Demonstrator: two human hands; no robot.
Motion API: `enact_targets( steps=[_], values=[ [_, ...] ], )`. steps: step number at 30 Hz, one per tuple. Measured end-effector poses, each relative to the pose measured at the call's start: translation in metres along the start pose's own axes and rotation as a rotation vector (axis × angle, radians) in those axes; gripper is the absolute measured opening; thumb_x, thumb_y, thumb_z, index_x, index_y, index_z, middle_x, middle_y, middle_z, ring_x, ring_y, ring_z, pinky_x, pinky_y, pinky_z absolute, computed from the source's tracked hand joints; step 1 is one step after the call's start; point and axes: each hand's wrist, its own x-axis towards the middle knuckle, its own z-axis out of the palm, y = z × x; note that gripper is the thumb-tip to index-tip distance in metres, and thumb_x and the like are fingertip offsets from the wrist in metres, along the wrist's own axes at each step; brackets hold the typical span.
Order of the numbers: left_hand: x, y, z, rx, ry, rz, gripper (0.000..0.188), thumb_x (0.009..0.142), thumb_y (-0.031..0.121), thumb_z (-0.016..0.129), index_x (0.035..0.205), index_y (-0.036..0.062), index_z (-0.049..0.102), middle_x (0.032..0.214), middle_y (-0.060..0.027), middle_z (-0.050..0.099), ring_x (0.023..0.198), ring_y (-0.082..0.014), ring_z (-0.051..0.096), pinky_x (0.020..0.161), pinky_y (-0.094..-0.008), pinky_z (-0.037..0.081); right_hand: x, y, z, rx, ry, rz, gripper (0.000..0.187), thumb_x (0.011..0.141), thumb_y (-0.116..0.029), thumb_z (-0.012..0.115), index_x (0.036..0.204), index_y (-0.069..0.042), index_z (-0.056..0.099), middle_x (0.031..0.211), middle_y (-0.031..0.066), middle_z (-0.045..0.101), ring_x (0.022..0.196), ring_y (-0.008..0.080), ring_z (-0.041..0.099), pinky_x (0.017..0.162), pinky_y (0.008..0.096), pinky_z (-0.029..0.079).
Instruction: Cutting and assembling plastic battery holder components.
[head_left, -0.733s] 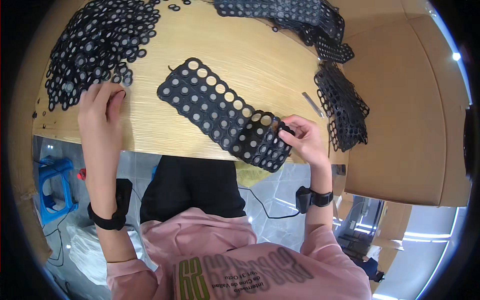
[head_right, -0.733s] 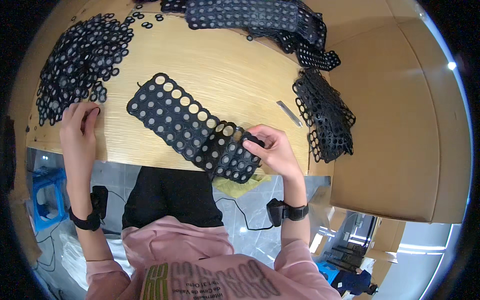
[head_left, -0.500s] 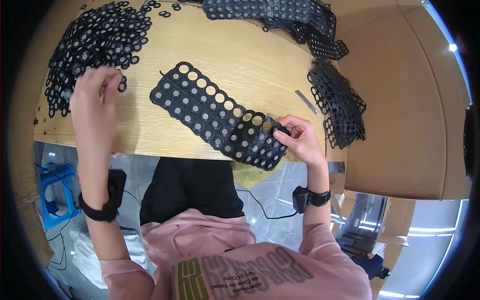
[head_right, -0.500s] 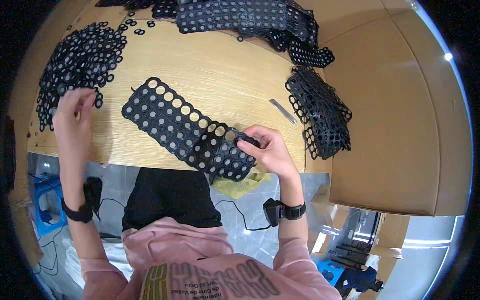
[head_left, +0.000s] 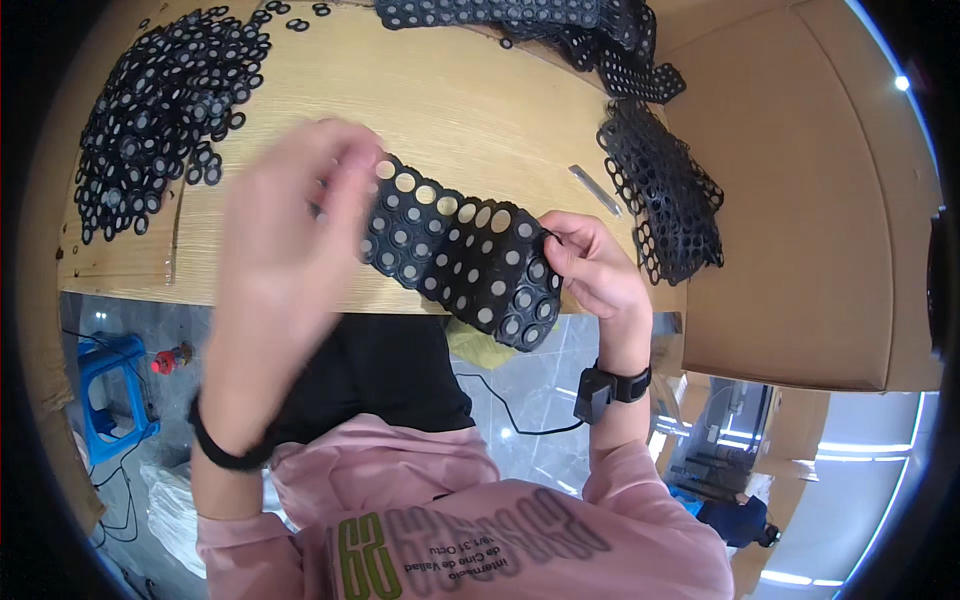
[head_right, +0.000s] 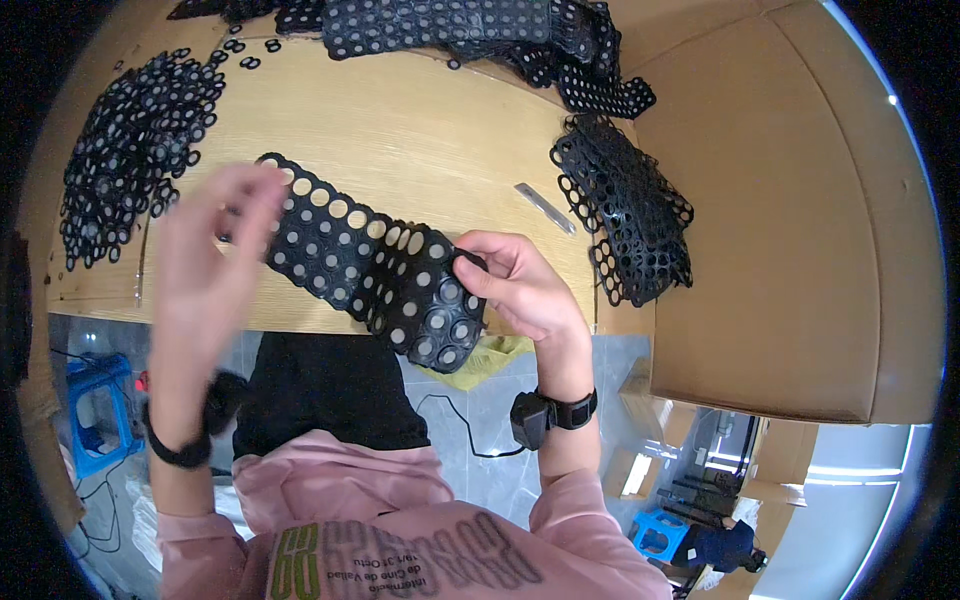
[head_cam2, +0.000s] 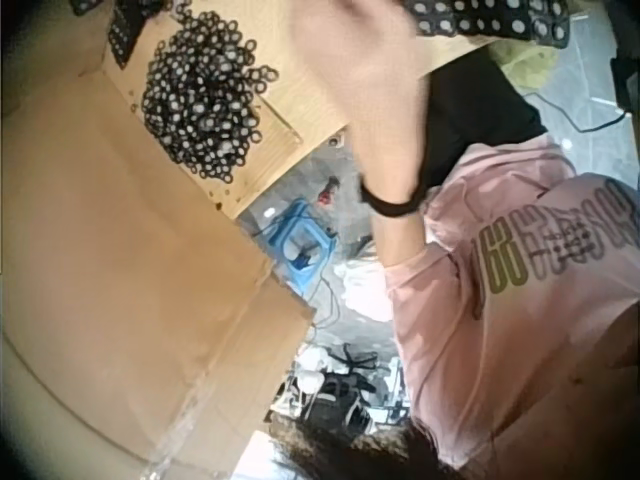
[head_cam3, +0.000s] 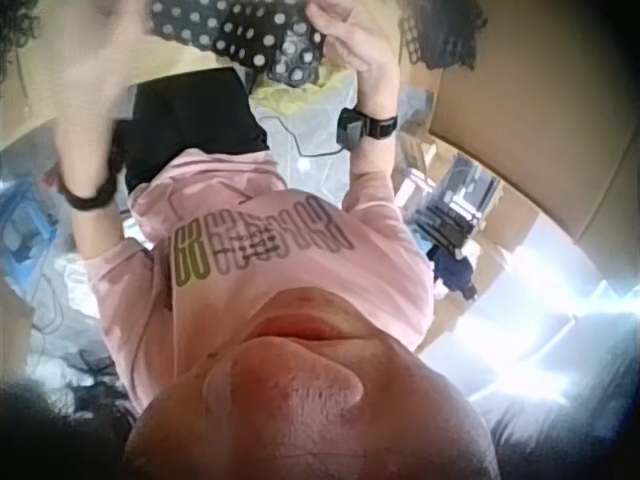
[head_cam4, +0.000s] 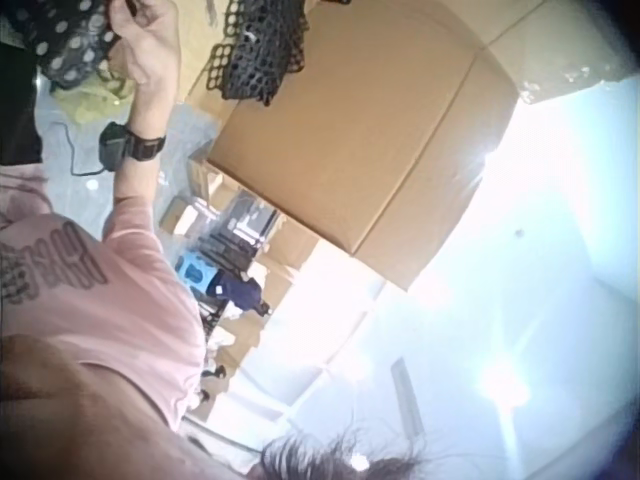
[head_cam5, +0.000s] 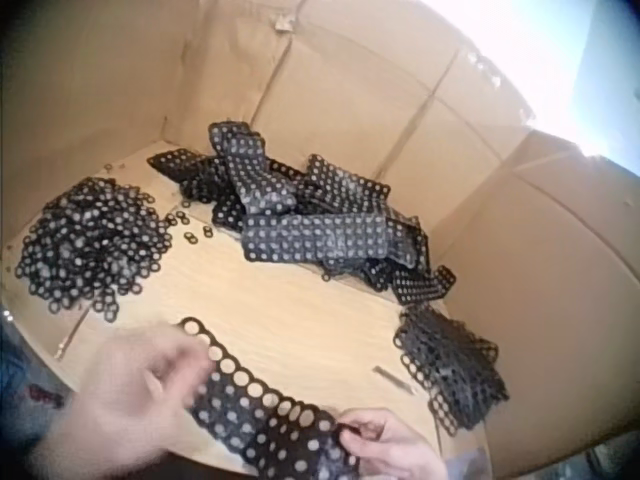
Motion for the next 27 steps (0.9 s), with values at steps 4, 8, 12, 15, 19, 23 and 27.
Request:
enact_targets(
  steps=[4, 8, 12, 15, 19, 23, 27],
  values=[
    [-0.030, 0.022, 0.040, -0.244, -0.077, 0.066, 0.008, 0.085, 0.001, 0.062, 0.092, -0.0035, 0.061, 0.079, -0.0141, 0.061, 0.066, -0.0252, 0.061, 0.061, -0.0336, 0.048, -0.003, -0.019, 0.030, -0.160, 0.000, 0.015, 0.017, 0.090, -0.004, 0.063, 0.106, 0.003, 0.063, 0.096, 0.0016, 0.065, 0.087, 0.0056, 0.058, 0.077, 0.0214, 0.048],
    [-0.042, 0.019, 0.050, -0.274, -0.062, -0.016, 0.011, 0.086, 0.000, 0.062, 0.096, -0.0050, 0.062, 0.081, -0.0148, 0.061, 0.067, -0.0249, 0.063, 0.061, -0.0314, 0.050, -0.004, -0.033, 0.055, -0.317, 0.055, -0.007, 0.015, 0.089, -0.004, 0.065, 0.101, 0.003, 0.065, 0.090, -0.0007, 0.064, 0.080, 0.0036, 0.055, 0.069, 0.0194, 0.046],
    [-0.046, 0.015, 0.055, -0.389, -0.085, -0.019, 0.015, 0.087, 0.001, 0.064, 0.100, -0.0066, 0.061, 0.087, -0.0147, 0.063, 0.074, -0.0211, 0.067, 0.065, -0.0277, 0.053, 0.000, -0.022, 0.063, -0.387, 0.072, -0.156, 0.010, 0.087, -0.005, 0.067, 0.095, 0.001, 0.067, 0.083, -0.0012, 0.063, 0.072, 0.0020, 0.053, 0.059, 0.0174, 0.044],
    [-0.047, 0.011, 0.056, -0.505, -0.105, -0.114, 0.017, 0.086, 0.000, 0.066, 0.100, -0.0075, 0.061, 0.089, -0.0137, 0.064, 0.076, -0.0178, 0.067, 0.065, -0.0266, 0.053, 0.003, -0.017, 0.060, -0.497, 0.078, -0.140, 0.013, 0.086, -0.006, 0.069, 0.097, 0.000, 0.066, 0.082, -0.0007, 0.064, 0.071, 0.0021, 0.052, 0.058, 0.0184, 0.042],
    [-0.045, 0.011, 0.052, -0.597, -0.165, -0.215, 0.017, 0.085, 0.000, 0.067, 0.099, -0.0081, 0.062, 0.091, -0.0124, 0.065, 0.079, -0.0151, 0.066, 0.066, -0.0253, 0.053, 0.005, -0.011, 0.061, -0.380, 0.070, -0.190, 0.014, 0.086, -0.007, 0.070, 0.098, 0.000, 0.066, 0.082, -0.0004, 0.064, 0.071, 0.0023, 0.051, 0.057, 0.0192, 0.041],
    [-0.044, 0.010, 0.049, -0.628, -0.214, -0.293, 0.015, 0.085, -0.001, 0.068, 0.097, -0.0083, 0.062, 0.092, -0.0105, 0.065, 0.081, -0.0123, 0.064, 0.069, -0.0238, 0.052, 0.006, -0.004, 0.056, -0.374, 0.023, -0.204, 0.015, 0.085, -0.006, 0.070, 0.099, -0.001, 0.066, 0.084, 0.0004, 0.065, 0.072, 0.0034, 0.052, 0.059, 0.0199, 0.042],
    [-0.043, 0.005, 0.047, -0.727, -0.243, -0.326, 0.011, 0.087, -0.003, 0.065, 0.096, -0.0075, 0.063, 0.092, -0.0082, 0.065, 0.083, -0.0103, 0.062, 0.073, -0.0230, 0.051, 0.008, -0.008, 0.055, -0.325, -0.031, -0.112, 0.018, 0.082, 0.003, 0.070, 0.099, 0.006, 0.064, 0.093, 0.0083, 0.063, 0.088, 0.0133, 0.059, 0.077, 0.0261, 0.048]
  ],
)
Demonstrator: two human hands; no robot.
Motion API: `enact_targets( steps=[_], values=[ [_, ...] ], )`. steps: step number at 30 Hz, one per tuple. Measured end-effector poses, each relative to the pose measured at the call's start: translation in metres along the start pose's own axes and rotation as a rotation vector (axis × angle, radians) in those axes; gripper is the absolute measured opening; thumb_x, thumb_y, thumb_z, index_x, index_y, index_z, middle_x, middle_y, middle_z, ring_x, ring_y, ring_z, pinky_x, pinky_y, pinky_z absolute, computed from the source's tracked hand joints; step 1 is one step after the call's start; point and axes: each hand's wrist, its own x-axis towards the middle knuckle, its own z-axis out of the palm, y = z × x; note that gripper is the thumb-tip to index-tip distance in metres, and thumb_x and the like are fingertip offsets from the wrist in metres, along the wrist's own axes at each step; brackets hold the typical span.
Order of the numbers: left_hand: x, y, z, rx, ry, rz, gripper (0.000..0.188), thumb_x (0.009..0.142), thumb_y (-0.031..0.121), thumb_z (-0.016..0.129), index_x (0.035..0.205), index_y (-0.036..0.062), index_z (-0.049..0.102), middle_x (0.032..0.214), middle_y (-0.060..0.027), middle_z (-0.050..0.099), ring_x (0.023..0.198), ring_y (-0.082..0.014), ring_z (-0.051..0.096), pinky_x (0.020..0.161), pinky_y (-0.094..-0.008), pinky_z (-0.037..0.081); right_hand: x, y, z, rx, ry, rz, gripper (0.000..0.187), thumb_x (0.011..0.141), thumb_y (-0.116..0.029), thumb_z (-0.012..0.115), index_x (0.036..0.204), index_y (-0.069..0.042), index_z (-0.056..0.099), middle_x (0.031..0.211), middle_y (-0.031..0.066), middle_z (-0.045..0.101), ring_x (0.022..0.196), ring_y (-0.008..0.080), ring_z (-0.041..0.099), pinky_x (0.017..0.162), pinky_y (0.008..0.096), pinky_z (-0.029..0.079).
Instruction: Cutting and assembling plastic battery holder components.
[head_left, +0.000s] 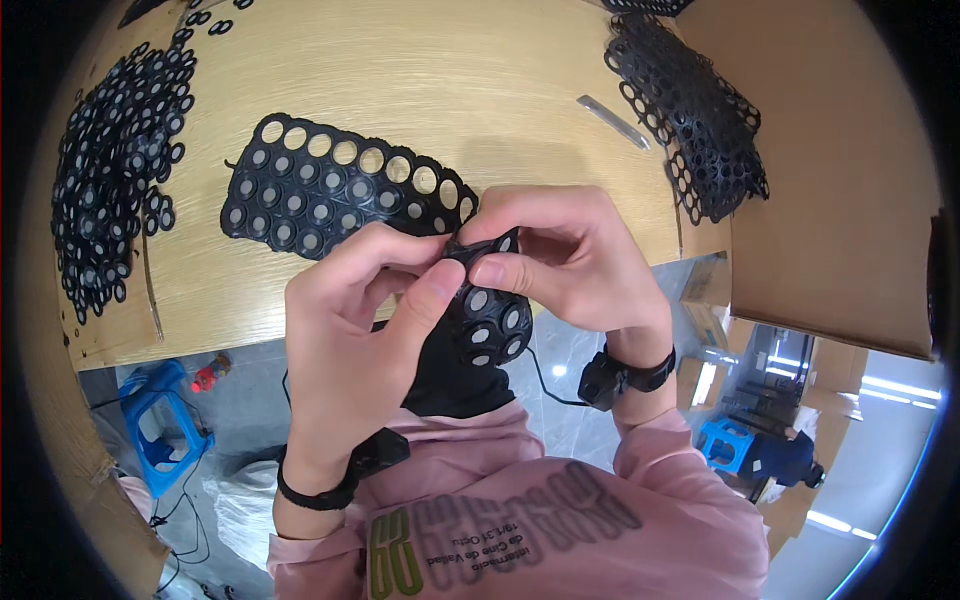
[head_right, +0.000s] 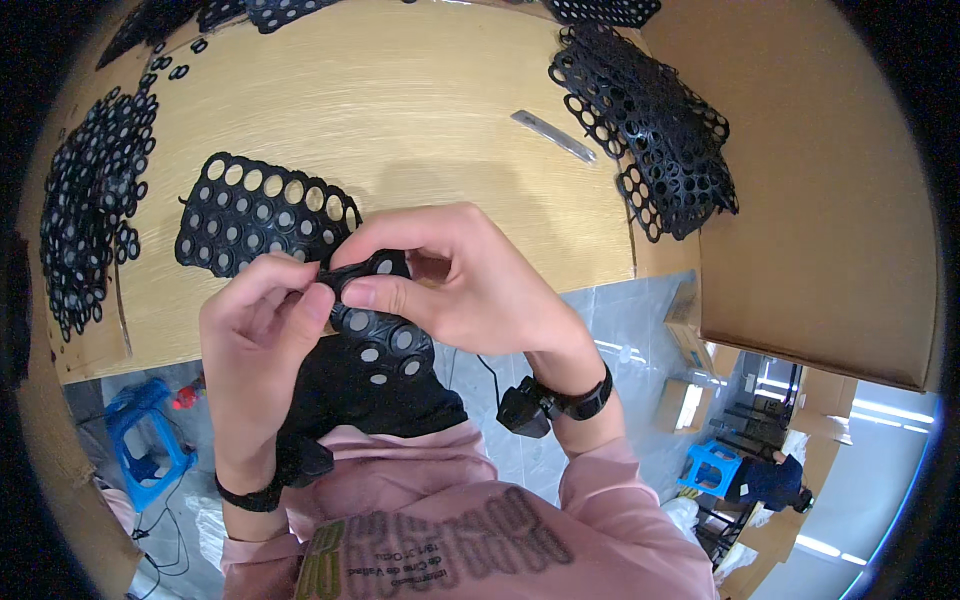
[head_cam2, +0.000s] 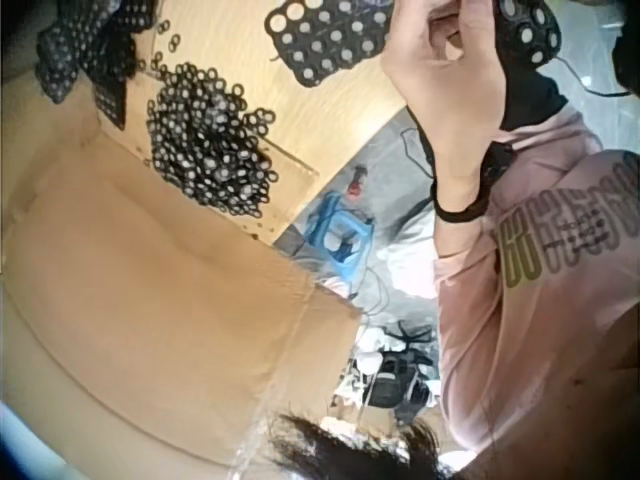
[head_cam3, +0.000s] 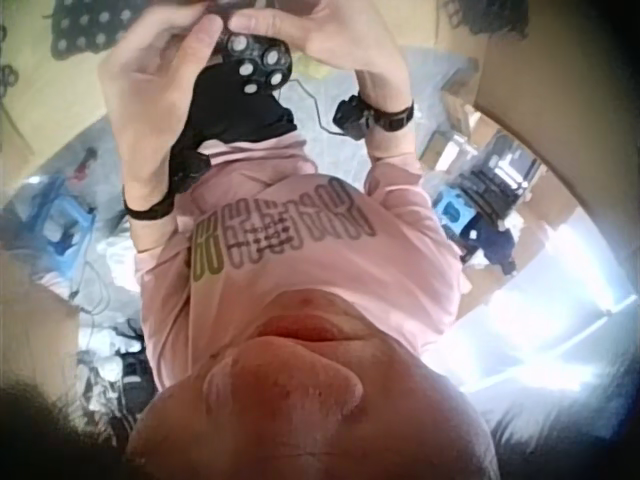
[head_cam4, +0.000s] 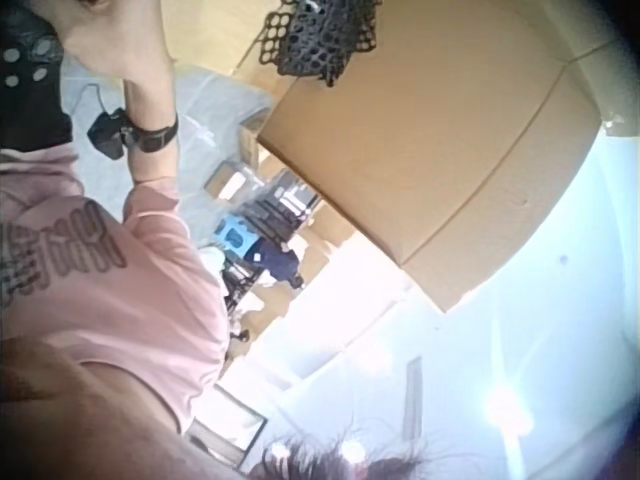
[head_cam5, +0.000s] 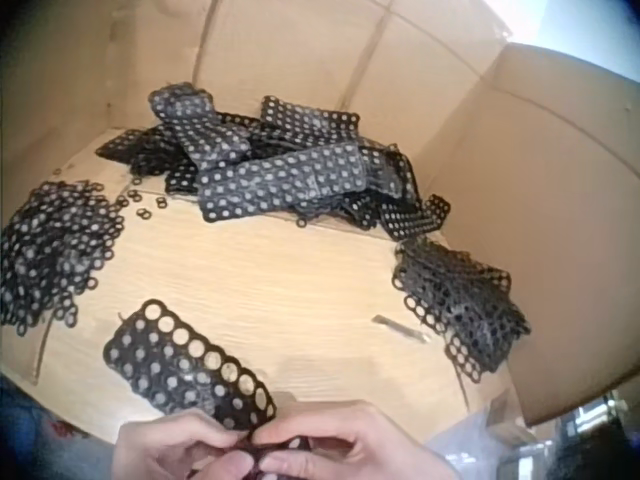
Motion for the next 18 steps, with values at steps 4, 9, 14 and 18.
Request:
enact_targets(
  steps=[4, 9, 14, 18],
  values=[
    [0.002, -0.001, -0.004, -0.015, -0.013, -0.046, 0.008, 0.089, -0.002, 0.062, 0.097, -0.0062, 0.063, 0.092, -0.0074, 0.065, 0.084, -0.0103, 0.062, 0.074, -0.0232, 0.050, 0.002, 0.010, -0.001, 0.106, 0.005, -0.011, 0.019, 0.082, 0.002, 0.070, 0.100, 0.006, 0.064, 0.093, 0.0086, 0.064, 0.087, 0.0129, 0.059, 0.076, 0.0253, 0.047],
    [0.006, -0.005, -0.009, -0.019, 0.106, -0.088, 0.012, 0.093, 0.003, 0.060, 0.099, -0.0059, 0.064, 0.091, -0.0075, 0.067, 0.081, -0.0129, 0.065, 0.074, -0.0242, 0.052, 0.002, 0.029, -0.002, 0.144, 0.086, -0.097, 0.017, 0.086, -0.004, 0.069, 0.101, 0.002, 0.066, 0.086, 0.0002, 0.065, 0.077, 0.0033, 0.056, 0.062, 0.0190, 0.045],
    [0.023, -0.004, -0.022, 0.161, 0.133, -0.157, 0.015, 0.093, 0.008, 0.061, 0.100, -0.0037, 0.066, 0.092, -0.0081, 0.068, 0.078, -0.0117, 0.063, 0.074, -0.0242, 0.050, 0.003, 0.030, -0.005, 0.098, 0.201, -0.020, 0.018, 0.088, -0.005, 0.067, 0.103, 0.005, 0.065, 0.086, 0.0004, 0.064, 0.078, 0.0035, 0.057, 0.067, 0.0193, 0.048],
    [0.032, -0.002, -0.034, 0.238, 0.077, -0.110, 0.013, 0.091, 0.006, 0.063, 0.096, -0.0061, 0.066, 0.087, -0.0074, 0.067, 0.079, -0.0129, 0.065, 0.074, -0.0239, 0.052, 0.005, 0.026, -0.004, 0.083, 0.210, 0.048, 0.019, 0.088, -0.007, 0.068, 0.103, 0.005, 0.065, 0.085, -0.0001, 0.064, 0.077, 0.0032, 0.056, 0.066, 0.0191, 0.047]
  ],
)
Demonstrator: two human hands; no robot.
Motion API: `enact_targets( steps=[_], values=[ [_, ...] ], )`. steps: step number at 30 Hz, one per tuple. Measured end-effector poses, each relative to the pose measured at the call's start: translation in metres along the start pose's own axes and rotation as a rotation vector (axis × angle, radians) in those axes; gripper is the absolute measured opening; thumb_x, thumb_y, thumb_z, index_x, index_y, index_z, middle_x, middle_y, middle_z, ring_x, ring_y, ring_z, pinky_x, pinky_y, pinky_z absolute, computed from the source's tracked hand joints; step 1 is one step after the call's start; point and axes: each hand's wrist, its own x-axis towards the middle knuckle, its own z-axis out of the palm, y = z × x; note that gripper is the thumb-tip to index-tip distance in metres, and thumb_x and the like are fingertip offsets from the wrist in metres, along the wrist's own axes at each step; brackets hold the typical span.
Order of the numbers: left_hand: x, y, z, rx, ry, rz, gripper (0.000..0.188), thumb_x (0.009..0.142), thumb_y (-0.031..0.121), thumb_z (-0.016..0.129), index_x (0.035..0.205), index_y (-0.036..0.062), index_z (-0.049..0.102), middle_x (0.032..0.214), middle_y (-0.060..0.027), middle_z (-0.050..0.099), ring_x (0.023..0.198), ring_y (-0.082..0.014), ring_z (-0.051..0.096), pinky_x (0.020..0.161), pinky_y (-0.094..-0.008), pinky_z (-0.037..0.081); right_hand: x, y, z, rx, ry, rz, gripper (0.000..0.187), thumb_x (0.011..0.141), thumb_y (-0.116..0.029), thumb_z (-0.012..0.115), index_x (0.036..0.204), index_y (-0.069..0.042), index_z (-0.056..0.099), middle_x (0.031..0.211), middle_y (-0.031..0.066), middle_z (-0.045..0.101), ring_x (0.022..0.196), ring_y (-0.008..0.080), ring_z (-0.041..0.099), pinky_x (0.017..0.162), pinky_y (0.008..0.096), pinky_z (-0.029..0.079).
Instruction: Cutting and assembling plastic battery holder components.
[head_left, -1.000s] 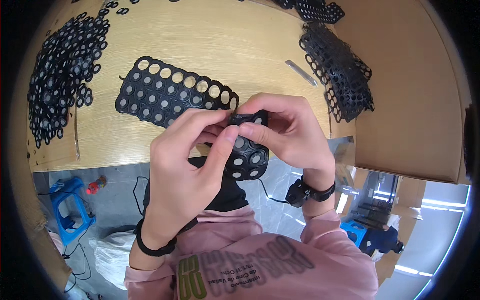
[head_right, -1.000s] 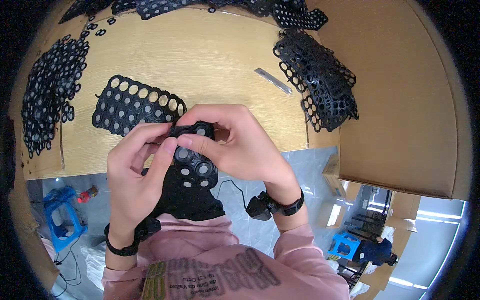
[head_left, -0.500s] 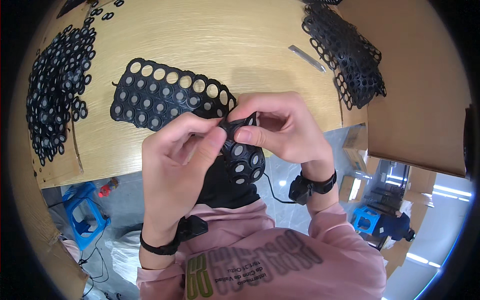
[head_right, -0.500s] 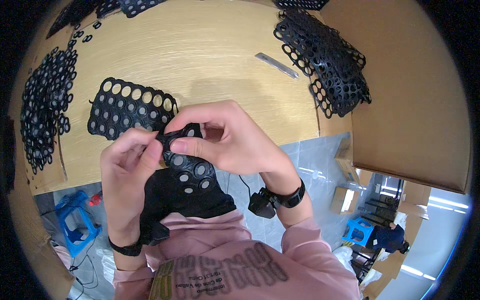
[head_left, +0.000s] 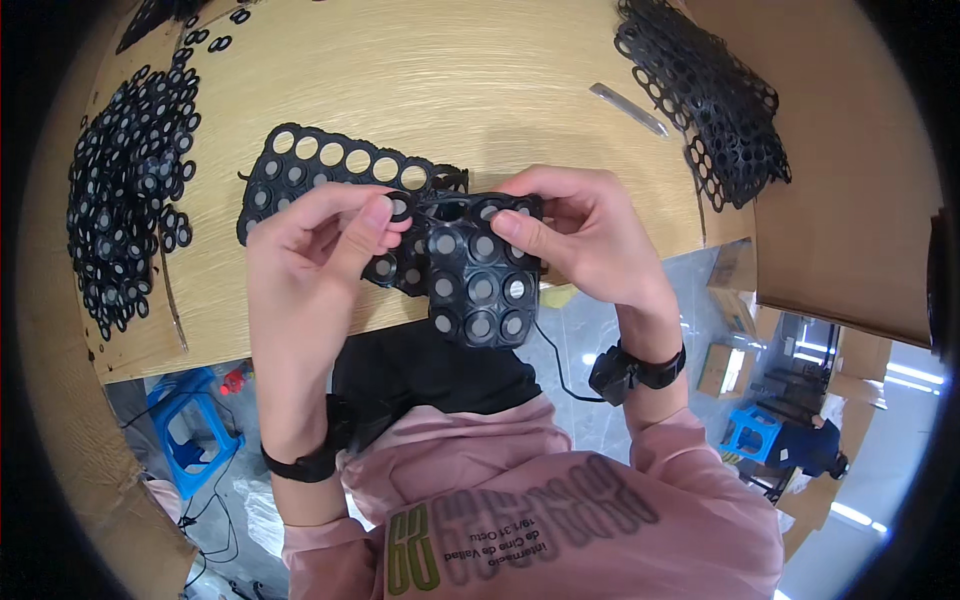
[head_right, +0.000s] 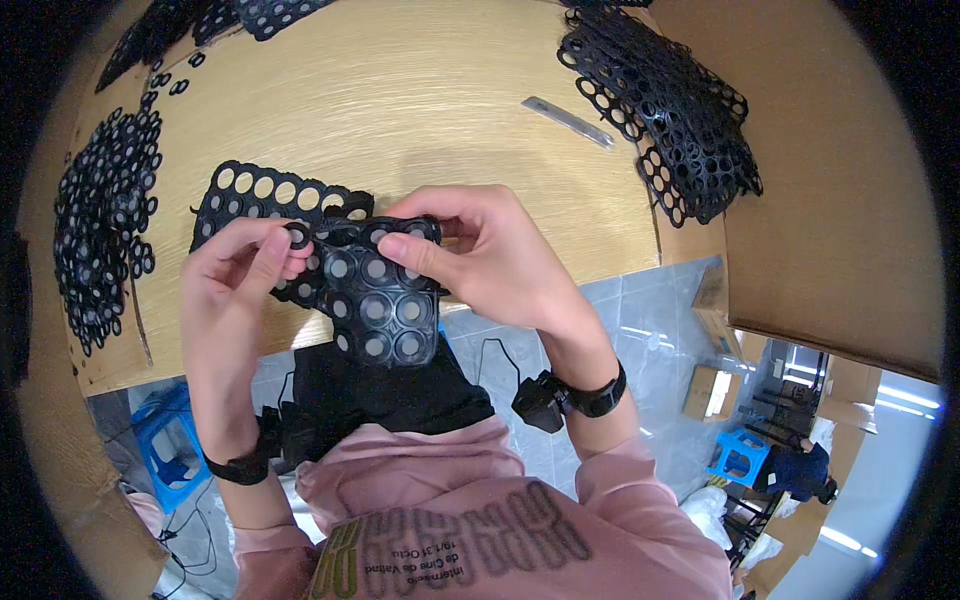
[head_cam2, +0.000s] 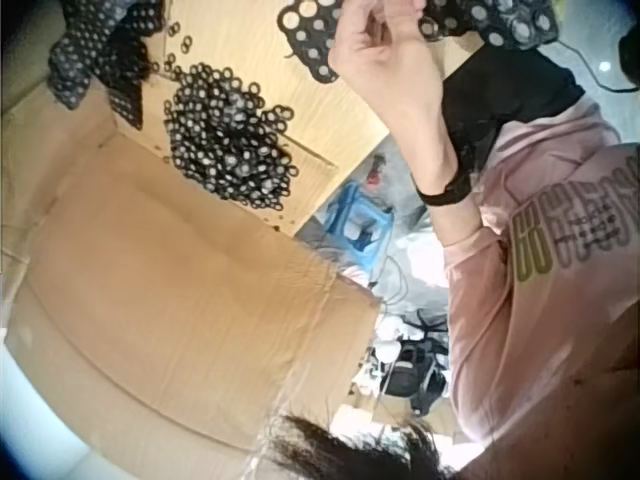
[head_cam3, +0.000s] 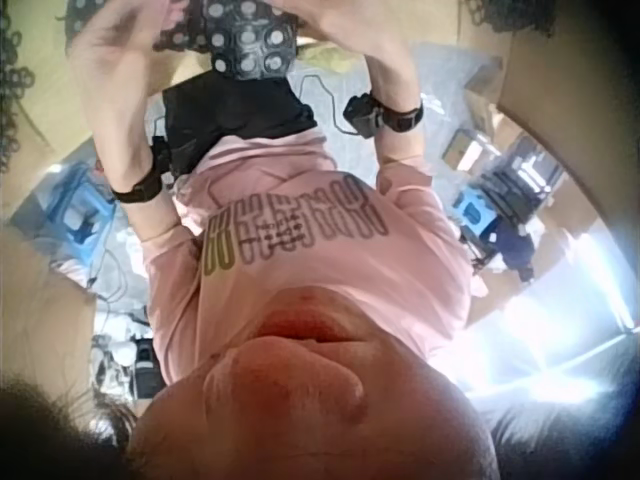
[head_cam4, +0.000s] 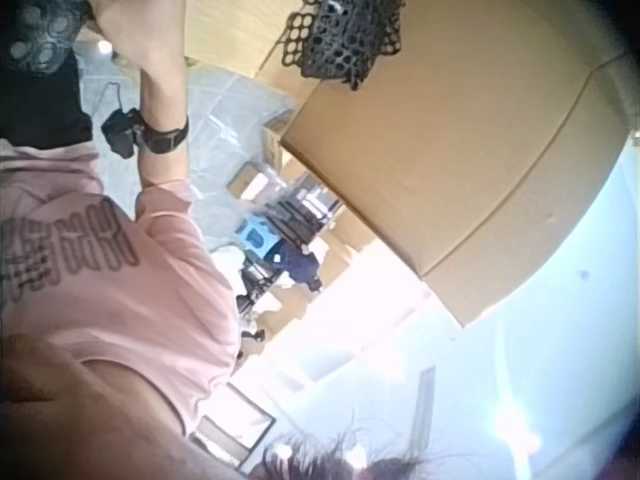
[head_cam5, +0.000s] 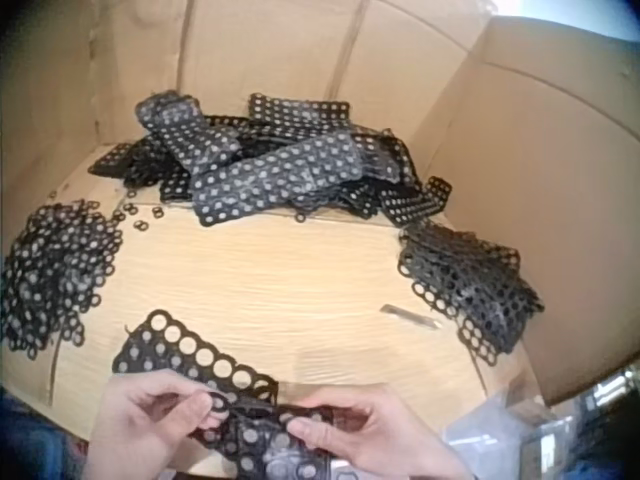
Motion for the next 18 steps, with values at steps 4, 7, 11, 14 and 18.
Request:
enact_targets(
  steps=[4, 7, 11, 14, 18],
  values=[
    [0.006, 0.005, -0.008, 0.077, -0.046, 0.012, 0.012, 0.091, 0.005, 0.063, 0.095, -0.0062, 0.066, 0.086, -0.0067, 0.066, 0.077, -0.0123, 0.064, 0.073, -0.0240, 0.051, -0.001, 0.009, -0.004, -0.069, 0.024, -0.046, 0.015, 0.088, -0.009, 0.069, 0.095, 0.003, 0.065, 0.079, -0.0017, 0.062, 0.072, 0.0019, 0.054, 0.061, 0.0183, 0.045],
    [0.010, 0.006, -0.017, 0.088, -0.071, 0.006, 0.011, 0.091, 0.004, 0.063, 0.095, -0.0058, 0.066, 0.085, -0.0060, 0.065, 0.077, -0.0120, 0.063, 0.072, -0.0236, 0.051, -0.003, 0.006, -0.008, 0.000, -0.007, 0.078, 0.013, 0.089, -0.011, 0.068, 0.088, 0.002, 0.063, 0.076, -0.0028, 0.060, 0.068, 0.0007, 0.052, 0.056, 0.0179, 0.042],
    [0.015, 0.011, -0.025, 0.118, -0.092, -0.003, 0.012, 0.092, 0.006, 0.061, 0.095, -0.0047, 0.066, 0.085, -0.0053, 0.065, 0.079, -0.0122, 0.063, 0.073, -0.0238, 0.050, -0.005, 0.002, -0.009, 0.047, -0.007, 0.038, 0.013, 0.089, -0.010, 0.067, 0.085, 0.001, 0.062, 0.074, -0.0036, 0.059, 0.066, 0.0003, 0.051, 0.054, 0.0178, 0.040],
    [0.028, 0.007, -0.069, 0.244, 0.142, 0.079, 0.013, 0.094, 0.010, 0.060, 0.098, -0.0009, 0.067, 0.088, -0.0044, 0.066, 0.083, -0.0114, 0.063, 0.078, -0.0236, 0.048, -0.013, 0.004, -0.023, 0.051, 0.057, 0.011, 0.012, 0.090, -0.010, 0.067, 0.087, 0.001, 0.062, 0.073, -0.0045, 0.058, 0.067, 0.0002, 0.051, 0.056, 0.0172, 0.040],
    [0.040, -0.005, -0.124, 0.530, 0.453, 0.197, 0.024, 0.093, 0.013, 0.062, 0.113, 0.0008, 0.066, 0.097, -0.0062, 0.069, 0.088, -0.0120, 0.064, 0.080, -0.0235, 0.049, -0.026, -0.002, -0.022, 0.053, 0.069, 0.002, 0.010, 0.090, -0.007, 0.066, 0.094, 0.002, 0.063, 0.080, -0.0028, 0.061, 0.072, 0.0004, 0.053, 0.061, 0.0167, 0.041]
  ],
)
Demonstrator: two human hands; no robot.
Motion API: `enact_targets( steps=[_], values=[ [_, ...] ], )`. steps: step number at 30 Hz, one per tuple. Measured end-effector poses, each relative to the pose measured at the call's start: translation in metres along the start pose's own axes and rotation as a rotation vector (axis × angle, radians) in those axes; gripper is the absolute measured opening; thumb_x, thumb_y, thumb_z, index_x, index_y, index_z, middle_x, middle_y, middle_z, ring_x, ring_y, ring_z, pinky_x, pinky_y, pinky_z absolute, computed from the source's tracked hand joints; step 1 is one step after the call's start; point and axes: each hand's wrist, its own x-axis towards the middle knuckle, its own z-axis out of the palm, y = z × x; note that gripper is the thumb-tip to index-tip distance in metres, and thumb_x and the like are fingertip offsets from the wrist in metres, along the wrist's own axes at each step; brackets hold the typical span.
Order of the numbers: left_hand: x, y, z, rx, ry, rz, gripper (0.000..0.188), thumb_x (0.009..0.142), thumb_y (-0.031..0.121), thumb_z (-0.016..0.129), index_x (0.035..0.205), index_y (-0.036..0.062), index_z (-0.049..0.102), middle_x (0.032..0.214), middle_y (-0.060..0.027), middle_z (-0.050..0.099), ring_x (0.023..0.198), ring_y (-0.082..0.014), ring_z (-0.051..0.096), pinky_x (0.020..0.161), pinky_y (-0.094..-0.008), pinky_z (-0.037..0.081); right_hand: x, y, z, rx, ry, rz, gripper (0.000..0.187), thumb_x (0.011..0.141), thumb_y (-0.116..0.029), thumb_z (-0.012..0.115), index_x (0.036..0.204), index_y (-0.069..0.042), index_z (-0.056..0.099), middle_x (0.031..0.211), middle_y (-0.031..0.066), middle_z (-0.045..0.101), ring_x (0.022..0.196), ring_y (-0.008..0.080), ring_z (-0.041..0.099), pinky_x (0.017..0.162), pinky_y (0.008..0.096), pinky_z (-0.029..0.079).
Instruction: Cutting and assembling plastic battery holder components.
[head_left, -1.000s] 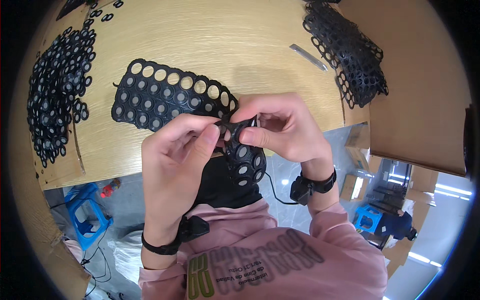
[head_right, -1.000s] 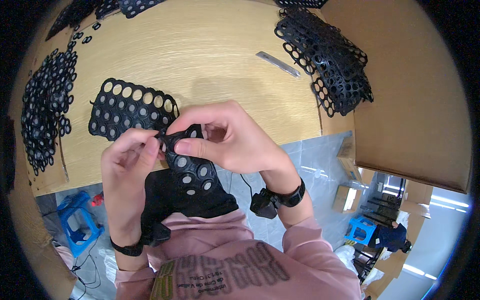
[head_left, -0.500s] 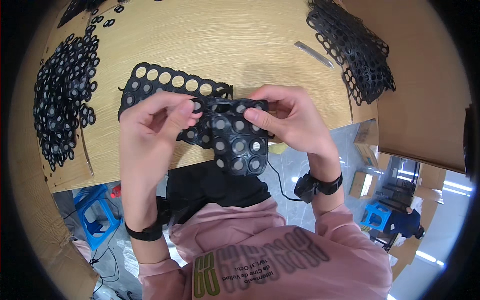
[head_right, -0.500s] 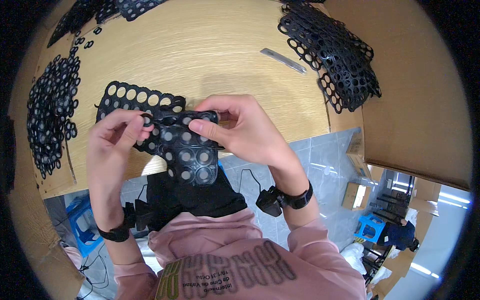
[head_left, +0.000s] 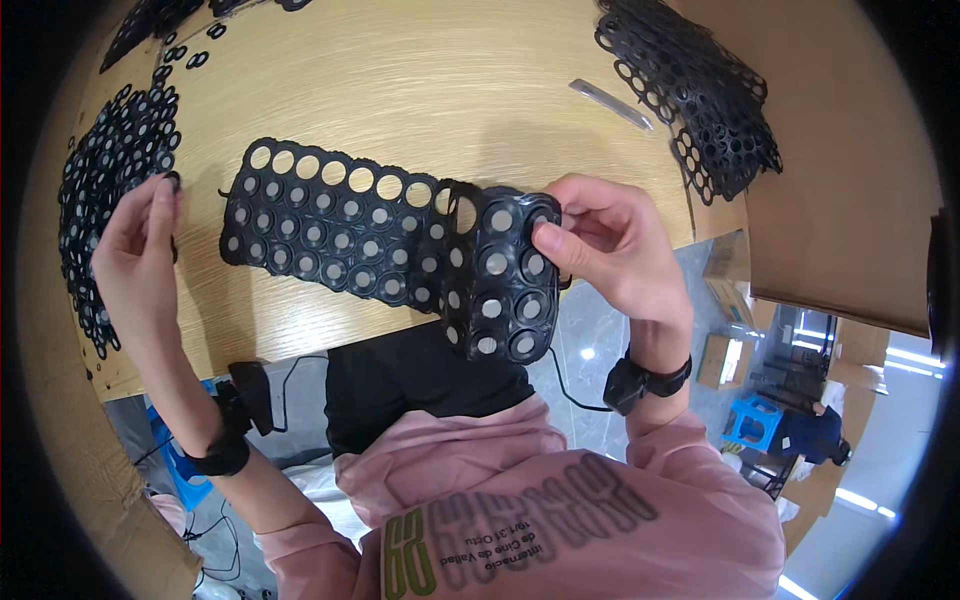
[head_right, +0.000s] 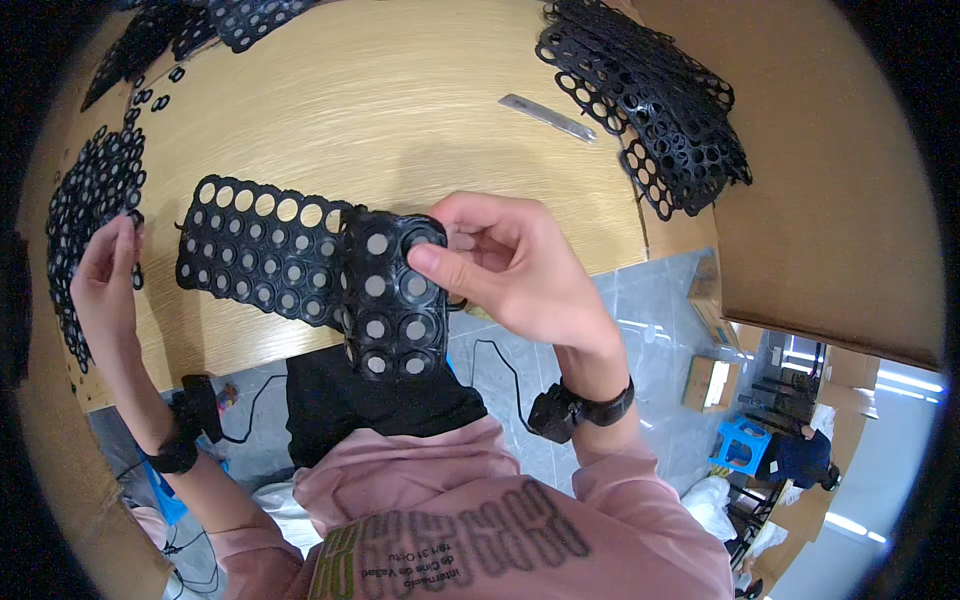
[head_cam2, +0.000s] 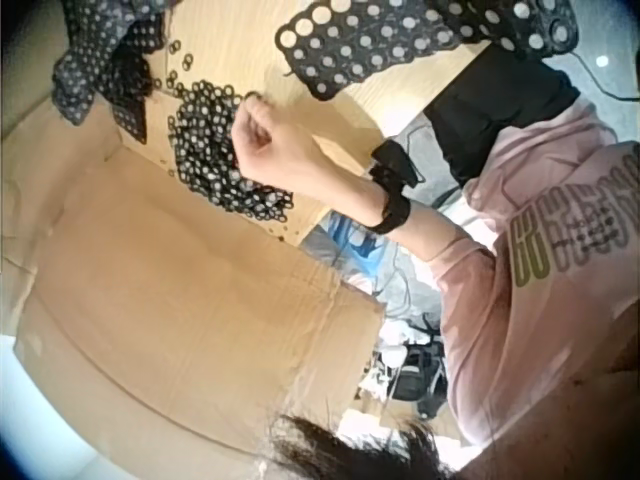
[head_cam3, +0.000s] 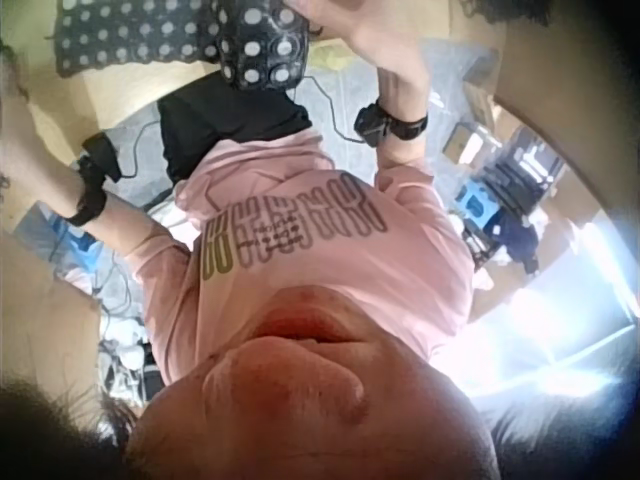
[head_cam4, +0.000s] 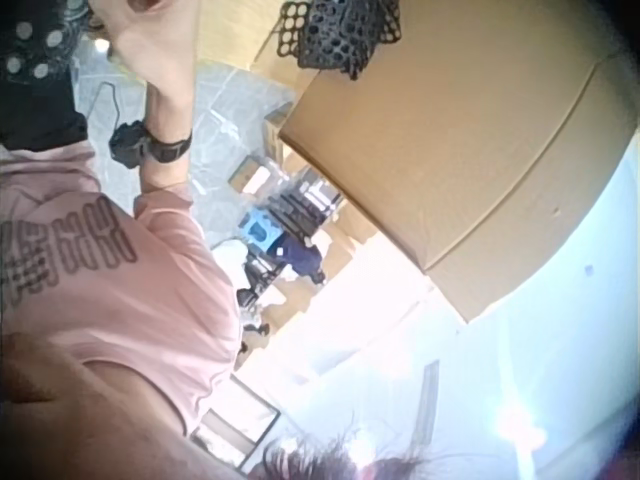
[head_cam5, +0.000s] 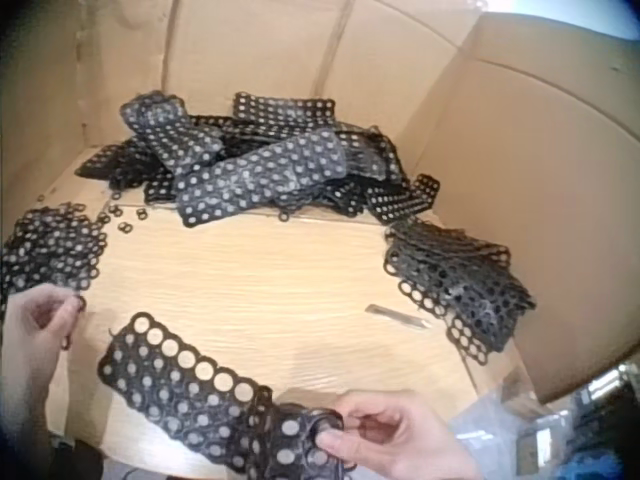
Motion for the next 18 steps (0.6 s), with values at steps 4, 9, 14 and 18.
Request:
enact_targets(
  steps=[4, 9, 14, 18],
  values=[
    [0.014, -0.001, 0.000, 0.314, 0.098, 0.074, 0.036, 0.094, 0.022, 0.062, 0.122, -0.0001, 0.062, 0.100, -0.0116, 0.070, 0.089, -0.0151, 0.066, 0.080, -0.0257, 0.049, -0.002, -0.005, 0.011, 0.069, 0.012, 0.004, 0.014, 0.089, -0.004, 0.066, 0.101, 0.003, 0.063, 0.083, -0.0013, 0.062, 0.075, 0.0012, 0.055, 0.063, 0.0170, 0.044],
    [0.005, 0.022, 0.017, 0.629, 0.121, -0.005, 0.044, 0.095, 0.030, 0.057, 0.127, 0.0007, 0.057, 0.099, -0.0151, 0.069, 0.088, -0.0197, 0.066, 0.078, -0.0294, 0.050, 0.000, -0.005, 0.021, 0.105, -0.020, -0.004, 0.017, 0.088, -0.002, 0.066, 0.104, 0.004, 0.063, 0.086, 0.0000, 0.064, 0.078, 0.0024, 0.057, 0.066, 0.0170, 0.046],
    [-0.045, 0.087, 0.045, 0.137, -0.218, 0.167, 0.027, 0.096, 0.016, 0.058, 0.117, -0.0001, 0.062, 0.102, -0.0082, 0.068, 0.094, -0.0123, 0.063, 0.082, -0.0239, 0.048, -0.001, -0.011, 0.029, 0.107, 0.007, -0.028, 0.021, 0.087, -0.001, 0.067, 0.107, 0.005, 0.062, 0.093, 0.0036, 0.066, 0.085, 0.0054, 0.060, 0.073, 0.0191, 0.050],
    [-0.094, 0.125, 0.060, -0.171, -0.459, -0.018, 0.023, 0.091, 0.003, 0.061, 0.114, -0.0011, 0.063, 0.099, -0.0069, 0.067, 0.090, -0.0095, 0.062, 0.080, -0.0213, 0.047, -0.002, -0.015, 0.038, 0.092, -0.002, -0.021, 0.021, 0.087, 0.000, 0.067, 0.107, 0.005, 0.062, 0.094, 0.0038, 0.066, 0.086, 0.0060, 0.060, 0.075, 0.0203, 0.051]
  ],
)
